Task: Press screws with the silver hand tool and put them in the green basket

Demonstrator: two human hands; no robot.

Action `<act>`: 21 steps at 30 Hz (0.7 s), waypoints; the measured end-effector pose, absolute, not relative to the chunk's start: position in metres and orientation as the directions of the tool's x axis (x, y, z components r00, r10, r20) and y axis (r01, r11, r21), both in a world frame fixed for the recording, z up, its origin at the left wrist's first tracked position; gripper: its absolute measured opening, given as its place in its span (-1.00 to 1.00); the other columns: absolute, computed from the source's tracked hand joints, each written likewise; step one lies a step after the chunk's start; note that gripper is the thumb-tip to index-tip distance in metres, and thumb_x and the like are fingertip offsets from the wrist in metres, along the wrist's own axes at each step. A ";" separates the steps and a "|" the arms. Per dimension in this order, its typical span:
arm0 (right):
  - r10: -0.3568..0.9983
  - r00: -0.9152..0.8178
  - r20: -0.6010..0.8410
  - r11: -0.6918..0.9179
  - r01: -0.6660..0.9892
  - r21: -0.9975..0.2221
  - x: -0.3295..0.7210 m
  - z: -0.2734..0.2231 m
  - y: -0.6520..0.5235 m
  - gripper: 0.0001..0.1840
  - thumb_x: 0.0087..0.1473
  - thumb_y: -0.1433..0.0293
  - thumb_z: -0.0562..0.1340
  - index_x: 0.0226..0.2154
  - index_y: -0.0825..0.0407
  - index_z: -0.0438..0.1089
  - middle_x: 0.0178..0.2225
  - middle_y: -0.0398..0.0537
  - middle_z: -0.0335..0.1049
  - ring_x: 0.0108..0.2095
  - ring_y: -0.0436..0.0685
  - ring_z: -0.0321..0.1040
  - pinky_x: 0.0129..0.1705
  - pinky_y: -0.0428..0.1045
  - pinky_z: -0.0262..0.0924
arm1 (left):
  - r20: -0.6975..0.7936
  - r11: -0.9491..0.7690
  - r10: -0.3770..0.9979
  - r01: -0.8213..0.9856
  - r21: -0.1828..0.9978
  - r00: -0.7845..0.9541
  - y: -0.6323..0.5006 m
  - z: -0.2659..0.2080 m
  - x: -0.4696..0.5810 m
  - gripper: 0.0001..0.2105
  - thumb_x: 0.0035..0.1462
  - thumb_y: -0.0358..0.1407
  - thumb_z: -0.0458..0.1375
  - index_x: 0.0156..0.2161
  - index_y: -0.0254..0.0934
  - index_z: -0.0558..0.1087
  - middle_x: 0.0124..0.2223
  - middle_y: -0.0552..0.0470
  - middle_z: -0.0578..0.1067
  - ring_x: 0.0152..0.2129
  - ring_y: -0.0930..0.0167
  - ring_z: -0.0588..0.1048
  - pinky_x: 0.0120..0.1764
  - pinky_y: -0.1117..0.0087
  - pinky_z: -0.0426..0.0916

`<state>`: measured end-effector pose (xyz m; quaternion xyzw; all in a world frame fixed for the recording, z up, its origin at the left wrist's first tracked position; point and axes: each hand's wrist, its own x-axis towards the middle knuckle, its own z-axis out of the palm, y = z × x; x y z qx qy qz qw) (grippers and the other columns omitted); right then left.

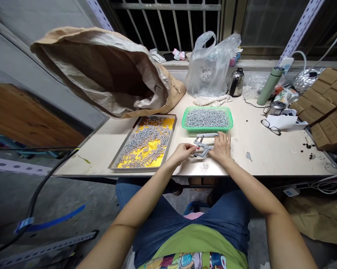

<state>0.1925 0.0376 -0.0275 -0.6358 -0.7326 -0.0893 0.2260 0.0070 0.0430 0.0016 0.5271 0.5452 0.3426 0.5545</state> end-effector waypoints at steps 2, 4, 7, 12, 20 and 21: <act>0.887 -0.097 0.452 0.192 0.967 -0.168 0.190 -0.027 0.036 -0.45 -0.02 0.13 0.18 -0.10 0.22 0.37 0.11 0.36 0.24 0.16 0.41 0.07 0.28 0.42 -0.27 | -0.288 0.225 0.919 0.240 0.944 0.270 0.047 0.000 0.010 -0.80 -0.15 -0.25 0.31 -0.57 -0.38 0.47 -0.61 0.06 0.41 -0.64 0.50 0.33 -0.53 0.48 0.18; 0.881 -0.095 0.464 0.202 0.961 -0.187 0.189 -0.027 0.036 -0.44 -0.02 0.12 0.19 -0.08 0.21 0.35 0.14 0.35 0.20 0.20 0.41 0.02 0.28 0.43 -0.33 | -0.283 0.219 0.916 0.238 0.946 0.283 0.050 -0.002 0.011 -0.83 -0.18 -0.29 0.32 -0.56 -0.38 0.47 -0.59 0.04 0.44 -0.61 0.49 0.36 -0.51 0.47 0.22; 0.874 0.007 0.486 0.145 0.951 -0.274 0.198 -0.028 0.043 -0.40 -0.03 0.07 0.20 -0.09 0.20 0.34 0.16 0.36 0.15 0.22 0.43 -0.04 0.27 0.45 -0.33 | -0.185 0.154 0.974 0.221 0.963 0.128 0.058 -0.003 0.006 -0.85 -0.14 -0.31 0.30 -0.47 -0.37 0.47 -0.51 0.04 0.47 -0.54 0.48 0.40 -0.44 0.47 0.29; 0.773 0.399 0.493 -0.021 0.792 -0.610 0.231 -0.031 0.064 -0.42 0.01 0.01 0.16 -0.13 0.15 0.35 0.07 0.32 0.19 0.09 0.37 0.12 0.12 0.32 0.06 | -0.066 0.032 0.995 0.416 0.909 0.069 0.077 0.004 -0.002 -0.90 -0.02 -0.34 0.21 -0.37 -0.36 0.47 -0.36 -0.04 0.52 -0.42 0.43 0.44 -0.28 0.40 0.33; 0.658 0.570 0.491 0.021 0.638 -0.769 0.252 -0.022 0.069 -0.50 0.11 0.01 0.06 -0.18 0.11 0.33 -0.16 0.16 0.30 -0.06 0.25 0.25 0.01 0.23 0.20 | -0.033 -0.298 0.897 0.660 0.690 0.440 0.084 0.001 0.097 -0.79 0.06 -0.35 0.18 -0.17 -0.37 0.50 -0.11 -0.20 0.54 -0.20 0.26 0.50 -0.11 0.28 0.36; 0.644 0.584 0.494 0.019 0.633 -0.774 0.254 -0.020 0.067 -0.50 0.11 0.02 0.06 -0.17 0.11 0.33 -0.14 0.17 0.29 -0.05 0.26 0.25 0.02 0.25 0.18 | -0.015 -0.362 0.860 0.630 0.687 0.510 0.081 -0.001 0.118 -0.77 0.05 -0.34 0.18 -0.16 -0.38 0.50 -0.11 -0.21 0.54 -0.18 0.23 0.50 -0.10 0.27 0.36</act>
